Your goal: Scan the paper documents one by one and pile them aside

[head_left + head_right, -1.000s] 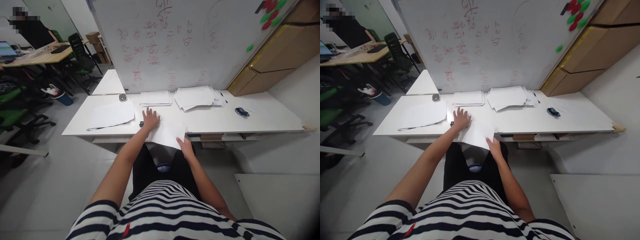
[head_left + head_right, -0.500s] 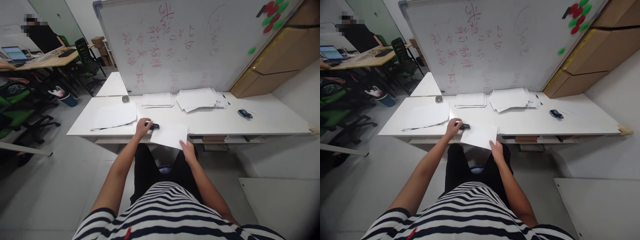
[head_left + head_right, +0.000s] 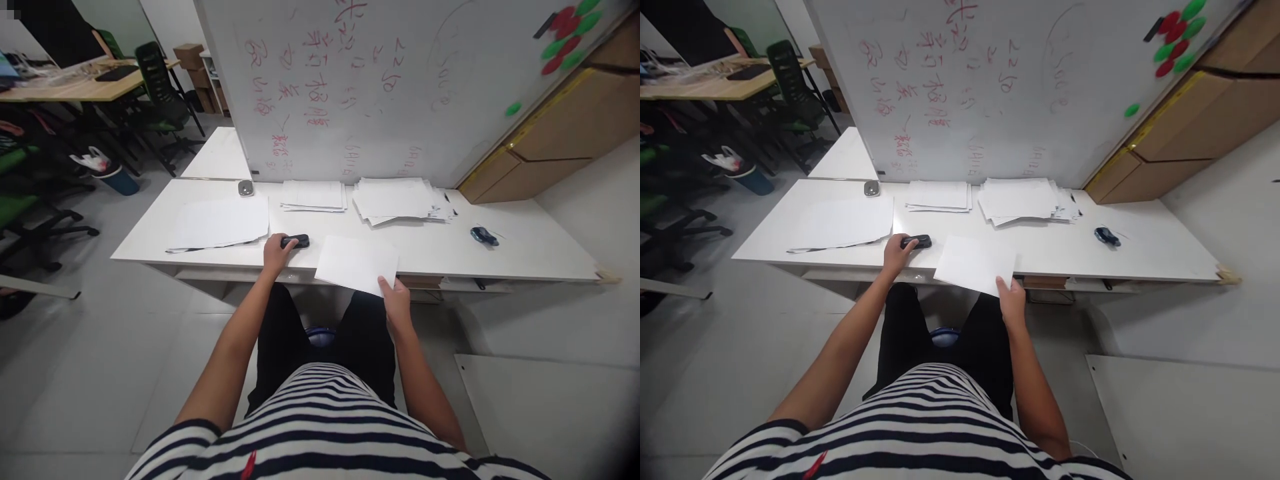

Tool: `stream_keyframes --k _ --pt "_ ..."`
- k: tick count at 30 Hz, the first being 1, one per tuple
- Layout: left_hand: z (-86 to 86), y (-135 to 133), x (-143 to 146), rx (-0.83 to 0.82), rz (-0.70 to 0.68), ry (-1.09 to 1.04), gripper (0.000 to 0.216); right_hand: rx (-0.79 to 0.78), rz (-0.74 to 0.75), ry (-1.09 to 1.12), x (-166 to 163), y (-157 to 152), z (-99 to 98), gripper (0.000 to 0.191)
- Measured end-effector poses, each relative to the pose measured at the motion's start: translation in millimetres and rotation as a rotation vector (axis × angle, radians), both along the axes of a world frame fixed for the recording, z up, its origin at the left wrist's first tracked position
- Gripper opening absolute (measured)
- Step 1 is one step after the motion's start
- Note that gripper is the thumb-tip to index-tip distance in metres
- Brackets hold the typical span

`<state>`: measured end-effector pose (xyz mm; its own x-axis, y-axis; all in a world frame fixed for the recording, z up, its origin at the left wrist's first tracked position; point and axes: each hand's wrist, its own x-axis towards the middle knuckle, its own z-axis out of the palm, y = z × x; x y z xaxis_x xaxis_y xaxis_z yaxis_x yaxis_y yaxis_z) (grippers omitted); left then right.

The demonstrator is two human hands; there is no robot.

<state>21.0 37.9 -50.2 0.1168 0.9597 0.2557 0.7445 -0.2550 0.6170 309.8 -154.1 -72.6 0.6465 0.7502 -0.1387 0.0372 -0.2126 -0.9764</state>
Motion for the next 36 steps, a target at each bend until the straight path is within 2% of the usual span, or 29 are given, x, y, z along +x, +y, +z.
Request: stream_keyframes --k 4,7,11,15,18,21,24,27,31,34,36 --pt "-1.5 -1.6 3.4 0.054 0.014 0.04 0.037 0.058 -0.035 0.041 2.5 13.1 3.4 0.048" --pt "-0.7 -0.3 6.5 0.073 0.017 0.079 0.035 0.163 0.015 0.011 0.1 50.3 15.7 0.045" --pt "0.6 1.6 8.9 0.084 0.042 0.15 0.03 0.184 0.15 0.019 -8.6 146.0 35.1 0.042" --pt "1.7 -1.3 10.3 0.138 0.083 0.149 0.023 0.022 0.19 -0.022 -24.9 256.0 45.1 0.033" --pt "1.7 -3.0 11.6 0.138 0.11 0.146 0.022 -0.067 0.226 -0.089 -39.4 301.7 44.5 0.04" --pt "0.2 -2.0 12.1 0.128 0.114 0.142 0.022 0.021 0.181 -0.374 -45.8 296.6 34.1 0.054" --pt "-1.3 -0.4 10.7 0.119 0.111 0.156 0.023 0.114 0.217 -0.888 -40.3 257.2 21.6 0.052" --pt "-1.6 2.3 10.0 0.112 0.089 0.146 0.023 0.04 0.284 -1.152 -19.1 221.5 17.5 0.047" --pt "-0.5 4.1 11.0 0.112 0.095 0.154 0.022 -0.126 0.102 -1.122 36.8 204.2 12.0 0.054" --pt "-0.3 3.4 10.9 0.132 0.109 0.173 0.022 -0.233 0.129 -1.02 72.3 204.4 0.2 0.062" --pt "-0.9 3.3 10.3 0.141 0.111 0.179 0.022 -0.279 0.161 -0.997 82.3 206.3 -7.7 0.064"
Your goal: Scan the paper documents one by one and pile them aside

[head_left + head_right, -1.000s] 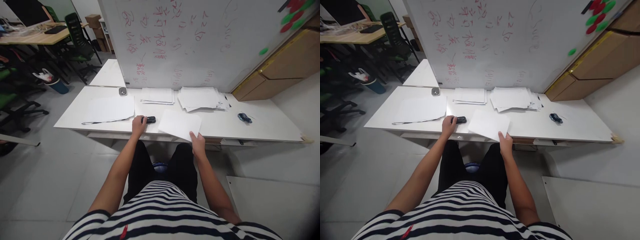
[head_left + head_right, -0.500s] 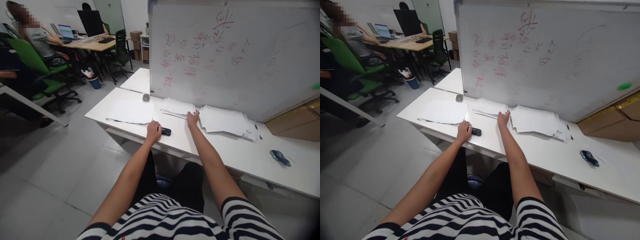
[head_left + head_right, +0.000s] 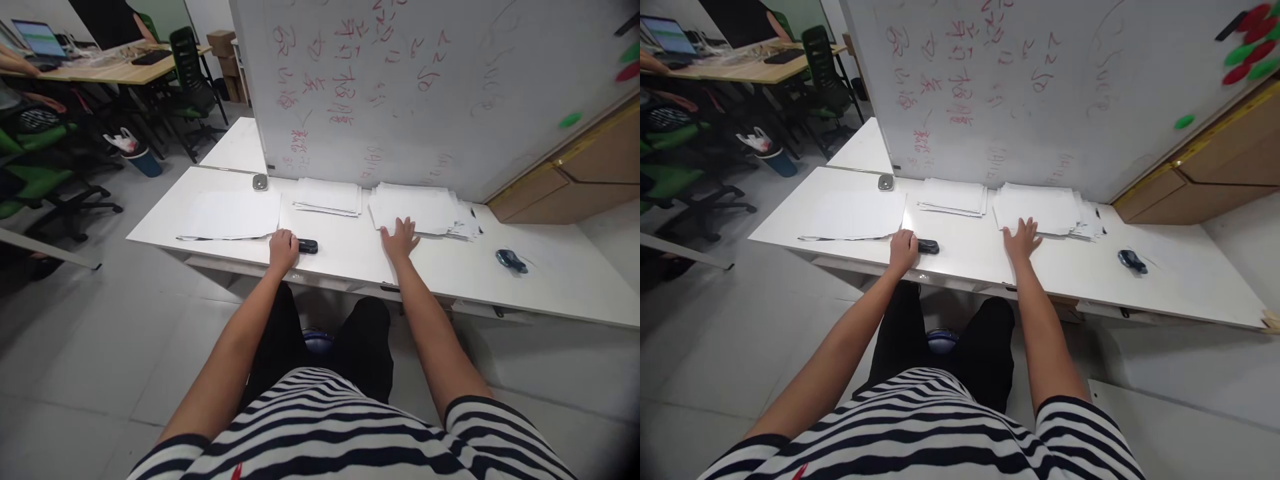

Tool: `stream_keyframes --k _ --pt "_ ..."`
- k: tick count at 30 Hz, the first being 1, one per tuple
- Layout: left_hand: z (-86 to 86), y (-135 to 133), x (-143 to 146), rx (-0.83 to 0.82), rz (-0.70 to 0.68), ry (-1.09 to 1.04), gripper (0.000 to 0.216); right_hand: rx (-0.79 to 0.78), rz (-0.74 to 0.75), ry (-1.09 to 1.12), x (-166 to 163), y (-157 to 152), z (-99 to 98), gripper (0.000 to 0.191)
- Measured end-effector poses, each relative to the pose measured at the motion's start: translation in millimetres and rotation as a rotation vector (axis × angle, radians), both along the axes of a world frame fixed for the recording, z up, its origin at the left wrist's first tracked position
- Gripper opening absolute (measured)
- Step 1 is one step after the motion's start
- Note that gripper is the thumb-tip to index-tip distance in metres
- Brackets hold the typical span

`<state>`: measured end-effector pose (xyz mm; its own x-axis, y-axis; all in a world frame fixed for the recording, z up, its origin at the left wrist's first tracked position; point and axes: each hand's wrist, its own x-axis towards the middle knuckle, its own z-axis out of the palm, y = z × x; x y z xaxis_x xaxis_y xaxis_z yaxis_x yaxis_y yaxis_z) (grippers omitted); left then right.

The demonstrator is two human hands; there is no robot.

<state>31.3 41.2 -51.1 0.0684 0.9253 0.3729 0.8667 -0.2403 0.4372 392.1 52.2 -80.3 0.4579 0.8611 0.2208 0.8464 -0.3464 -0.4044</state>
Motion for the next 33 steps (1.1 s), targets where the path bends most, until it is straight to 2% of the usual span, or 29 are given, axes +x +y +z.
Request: stream_keyframes --k 3,10,16,24,33 --pt "-1.0 0.8 -0.7 0.008 0.0 -0.004 0.022 -0.001 -0.014 -0.008 0.5 1.9 -5.9 0.067" --pt "-0.8 1.9 -1.0 0.004 -0.015 -0.009 0.026 0.009 0.007 0.119 2.4 0.5 -1.4 0.064" --pt "-0.4 1.1 -1.3 0.013 -0.018 -0.004 0.026 0.067 -0.013 0.143 4.1 1.2 -4.3 0.062" --pt "-5.5 4.1 -2.4 0.06 -0.015 0.014 0.026 0.051 -0.06 0.037 -3.8 0.4 -1.7 0.043" --pt "-8.5 4.8 -2.9 0.073 -0.001 0.027 0.027 0.11 -0.056 -0.007 -11.7 -2.6 -1.3 0.043"
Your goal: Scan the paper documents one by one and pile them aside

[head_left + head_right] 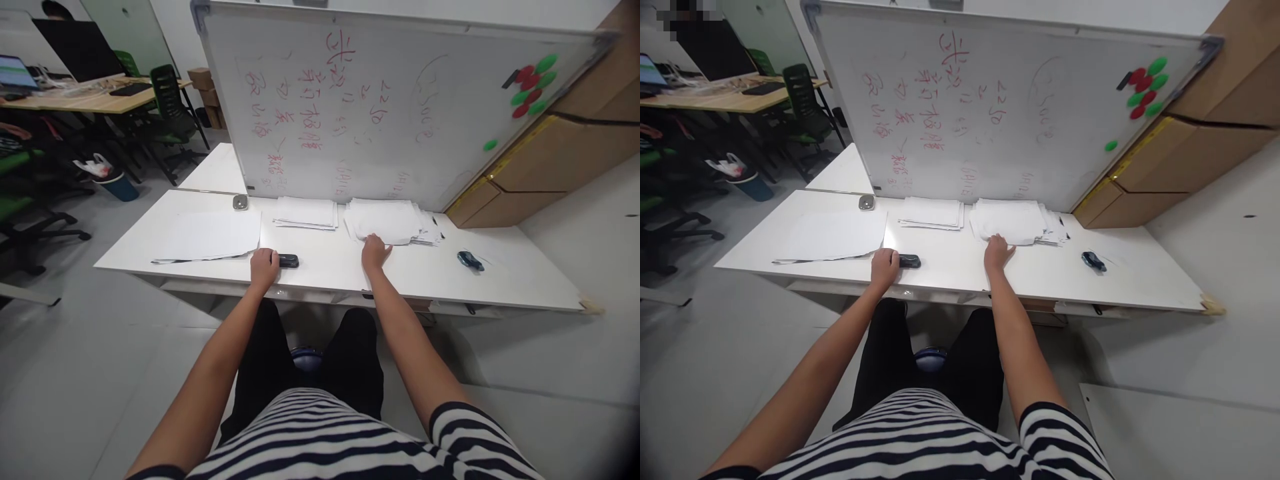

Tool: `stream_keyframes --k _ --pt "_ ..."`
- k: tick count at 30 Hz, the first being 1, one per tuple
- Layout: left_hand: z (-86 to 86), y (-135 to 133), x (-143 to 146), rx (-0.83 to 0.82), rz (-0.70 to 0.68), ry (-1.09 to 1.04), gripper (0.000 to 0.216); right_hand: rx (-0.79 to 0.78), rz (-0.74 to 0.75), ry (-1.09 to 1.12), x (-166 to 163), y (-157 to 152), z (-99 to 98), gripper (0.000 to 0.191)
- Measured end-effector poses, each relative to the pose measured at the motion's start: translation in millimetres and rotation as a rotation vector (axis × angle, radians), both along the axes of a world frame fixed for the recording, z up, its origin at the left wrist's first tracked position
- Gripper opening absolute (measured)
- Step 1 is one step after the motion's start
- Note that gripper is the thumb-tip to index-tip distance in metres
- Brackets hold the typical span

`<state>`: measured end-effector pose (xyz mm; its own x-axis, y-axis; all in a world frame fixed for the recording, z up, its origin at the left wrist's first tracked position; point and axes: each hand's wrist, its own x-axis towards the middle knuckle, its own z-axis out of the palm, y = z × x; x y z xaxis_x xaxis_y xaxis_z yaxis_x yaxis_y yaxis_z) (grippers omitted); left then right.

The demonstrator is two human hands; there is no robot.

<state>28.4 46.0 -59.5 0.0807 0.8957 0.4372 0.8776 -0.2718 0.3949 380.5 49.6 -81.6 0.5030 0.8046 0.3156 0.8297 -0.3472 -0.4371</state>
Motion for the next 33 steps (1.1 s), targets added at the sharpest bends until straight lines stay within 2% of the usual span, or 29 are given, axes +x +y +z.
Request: stream_keyframes --k 4,9,14,17,21,24,26,28,30,31,33 --pt "-0.7 0.1 -0.3 0.013 0.005 0.007 0.028 0.012 0.013 -0.06 -0.7 -1.8 3.7 0.04" --pt "-0.5 0.1 -1.2 0.01 0.001 0.009 0.029 -0.048 -0.017 -0.003 6.2 -0.6 6.2 0.056" --pt "2.0 -0.2 0.0 0.005 0.005 0.02 0.03 -0.048 -0.04 0.013 9.4 1.6 5.9 0.044" --pt "3.1 -1.4 1.0 -0.003 0.004 0.02 0.031 0.021 -0.09 0.072 9.5 3.3 9.2 0.038" --pt "1.9 -1.9 1.1 -0.004 0.016 0.005 0.033 0.236 -0.131 0.208 2.5 -6.5 24.5 0.038" --pt "2.2 -0.2 -0.3 -0.004 0.021 -0.038 0.033 0.452 -0.097 0.399 -21.9 -38.8 41.9 0.042" --pt "5.0 -0.6 -1.3 0.019 0.02 -0.089 0.035 0.583 -0.038 0.584 -50.1 -73.6 51.8 0.045" --pt "9.4 -7.0 0.3 0.074 -0.002 -0.143 0.04 0.685 -0.053 0.796 -82.6 -113.6 57.6 0.044" --pt "13.3 -24.2 8.3 0.106 -0.084 -0.215 0.052 0.804 -0.106 1.077 -112.2 -151.6 57.6 0.043" --pt "13.7 -37.7 15.2 0.09 -0.157 -0.273 0.059 0.815 -0.097 1.244 -124.0 -167.7 54.7 0.043" --pt "8.8 -73.3 32.3 -0.043 -0.314 -0.487 0.072 0.737 -0.087 1.598 -140.6 -192.4 42.8 0.044"
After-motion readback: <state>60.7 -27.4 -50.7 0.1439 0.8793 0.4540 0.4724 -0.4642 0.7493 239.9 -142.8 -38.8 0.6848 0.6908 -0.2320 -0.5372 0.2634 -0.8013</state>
